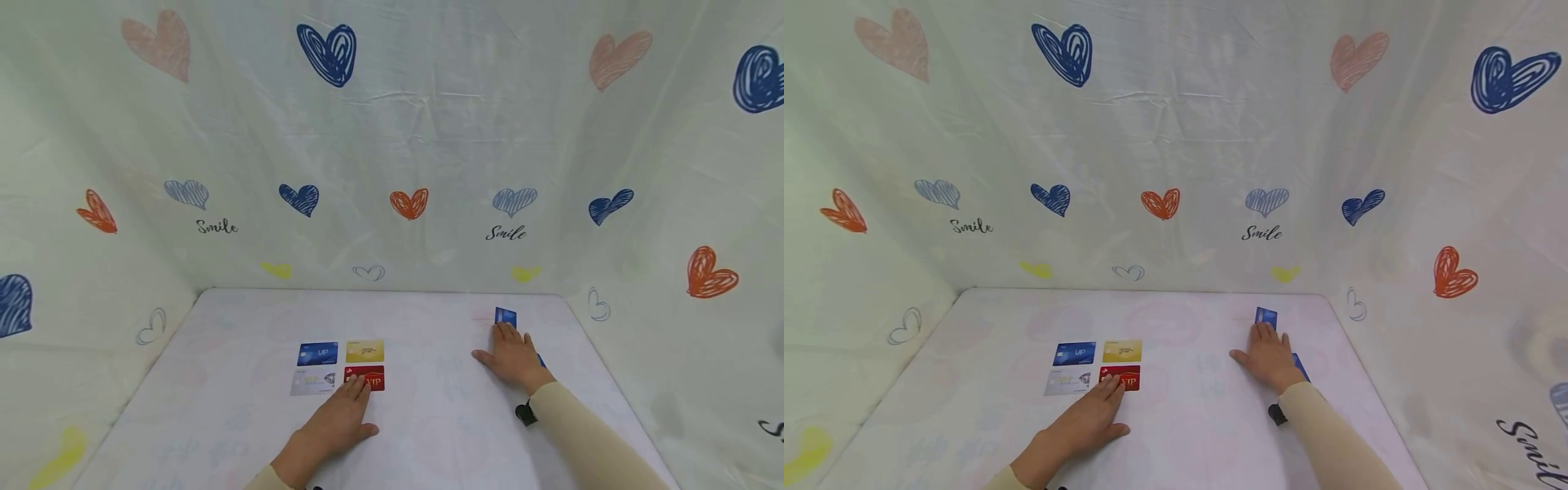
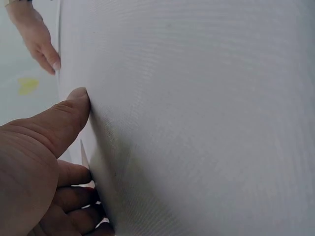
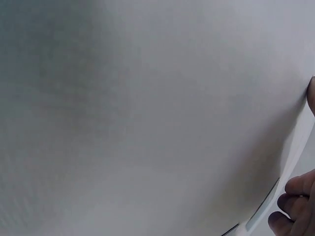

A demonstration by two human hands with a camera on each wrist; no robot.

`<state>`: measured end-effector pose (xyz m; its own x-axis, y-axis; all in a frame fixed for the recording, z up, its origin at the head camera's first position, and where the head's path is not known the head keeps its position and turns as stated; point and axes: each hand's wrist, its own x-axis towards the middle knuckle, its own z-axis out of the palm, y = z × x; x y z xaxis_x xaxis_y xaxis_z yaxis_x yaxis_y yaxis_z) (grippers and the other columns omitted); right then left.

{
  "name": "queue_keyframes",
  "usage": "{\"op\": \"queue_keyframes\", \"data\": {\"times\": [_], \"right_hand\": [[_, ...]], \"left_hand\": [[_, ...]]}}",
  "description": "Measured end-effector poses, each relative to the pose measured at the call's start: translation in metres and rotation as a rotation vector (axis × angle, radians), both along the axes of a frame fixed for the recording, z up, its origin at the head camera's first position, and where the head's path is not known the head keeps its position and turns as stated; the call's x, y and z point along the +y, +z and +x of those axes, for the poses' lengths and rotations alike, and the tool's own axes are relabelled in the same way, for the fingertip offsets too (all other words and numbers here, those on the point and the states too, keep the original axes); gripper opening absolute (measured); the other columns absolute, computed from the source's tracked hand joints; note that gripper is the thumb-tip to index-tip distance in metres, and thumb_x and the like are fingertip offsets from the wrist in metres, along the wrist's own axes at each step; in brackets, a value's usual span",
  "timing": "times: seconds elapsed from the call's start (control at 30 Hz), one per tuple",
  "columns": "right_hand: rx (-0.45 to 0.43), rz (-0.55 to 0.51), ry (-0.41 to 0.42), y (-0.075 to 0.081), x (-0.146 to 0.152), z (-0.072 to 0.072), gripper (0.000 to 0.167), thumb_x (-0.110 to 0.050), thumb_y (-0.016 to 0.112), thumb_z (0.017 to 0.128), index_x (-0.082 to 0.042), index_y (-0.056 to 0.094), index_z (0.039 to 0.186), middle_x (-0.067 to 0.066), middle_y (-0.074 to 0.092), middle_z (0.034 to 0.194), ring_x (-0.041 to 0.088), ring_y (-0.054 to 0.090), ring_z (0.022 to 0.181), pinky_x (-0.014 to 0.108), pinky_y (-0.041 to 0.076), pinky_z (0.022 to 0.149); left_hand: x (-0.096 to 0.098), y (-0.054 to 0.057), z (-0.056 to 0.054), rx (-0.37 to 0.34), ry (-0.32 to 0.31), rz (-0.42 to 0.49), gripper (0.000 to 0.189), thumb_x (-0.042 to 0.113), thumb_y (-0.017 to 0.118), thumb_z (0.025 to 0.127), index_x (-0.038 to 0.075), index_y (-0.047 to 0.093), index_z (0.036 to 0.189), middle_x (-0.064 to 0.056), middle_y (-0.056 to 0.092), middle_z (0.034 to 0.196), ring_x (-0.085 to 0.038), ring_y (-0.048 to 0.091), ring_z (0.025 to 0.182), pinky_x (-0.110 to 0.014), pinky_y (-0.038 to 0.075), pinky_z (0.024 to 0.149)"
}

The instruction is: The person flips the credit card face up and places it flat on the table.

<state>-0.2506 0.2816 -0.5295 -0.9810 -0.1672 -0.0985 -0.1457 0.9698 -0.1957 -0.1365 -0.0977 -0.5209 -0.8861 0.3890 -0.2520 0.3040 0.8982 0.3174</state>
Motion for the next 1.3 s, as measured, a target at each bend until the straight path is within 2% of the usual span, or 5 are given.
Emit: {"op": "queue_keyframes", "data": {"times": [0.17,0.43,0.83,1.13,1.3], "right_hand": [[0.010,-0.014,-0.007,0.002,0.002,0.001,0.095,-0.058,0.060,0.102,0.015,0.032,0.156,0.038,0.033,0.162,0.055,0.029,0.152,0.080,0.018,0.118],[-0.027,-0.020,-0.016,0.000,0.003,0.001,0.098,-0.061,0.056,0.103,0.016,0.029,0.157,0.039,0.031,0.163,0.056,0.027,0.153,0.079,0.017,0.119],[-0.072,-0.039,0.025,0.000,-0.007,0.009,0.086,-0.051,0.050,0.109,0.014,0.026,0.160,0.034,0.023,0.169,0.054,0.019,0.157,0.074,0.011,0.124],[-0.021,0.013,0.133,-0.004,-0.032,0.024,0.076,-0.046,0.052,0.110,0.010,0.035,0.158,0.029,0.032,0.167,0.048,0.026,0.157,0.071,0.018,0.125],[-0.009,0.025,0.207,-0.007,-0.053,0.037,0.076,-0.048,0.053,0.109,0.006,0.037,0.159,0.024,0.034,0.169,0.043,0.028,0.159,0.067,0.021,0.126]], "left_hand": [[0.000,0.001,0.001,0.004,-0.009,-0.004,0.084,0.050,0.075,0.094,-0.001,0.048,0.155,-0.020,0.042,0.166,-0.037,0.036,0.156,-0.054,0.034,0.124],[0.000,0.002,0.001,-0.002,-0.003,-0.004,0.085,0.050,0.076,0.094,-0.002,0.047,0.155,-0.020,0.042,0.166,-0.037,0.036,0.156,-0.054,0.034,0.125],[0.000,0.000,-0.001,0.000,0.004,-0.022,0.085,0.050,0.076,0.094,0.000,0.048,0.155,-0.019,0.043,0.166,-0.037,0.037,0.156,-0.054,0.034,0.125],[0.002,0.005,0.000,0.011,-0.011,-0.034,0.084,0.050,0.077,0.094,-0.002,0.049,0.154,-0.020,0.044,0.164,-0.037,0.038,0.155,-0.053,0.034,0.125],[0.002,0.003,-0.001,0.011,-0.013,-0.047,0.084,0.050,0.077,0.093,-0.001,0.049,0.154,-0.019,0.044,0.164,-0.037,0.038,0.155,-0.053,0.033,0.125]]}}
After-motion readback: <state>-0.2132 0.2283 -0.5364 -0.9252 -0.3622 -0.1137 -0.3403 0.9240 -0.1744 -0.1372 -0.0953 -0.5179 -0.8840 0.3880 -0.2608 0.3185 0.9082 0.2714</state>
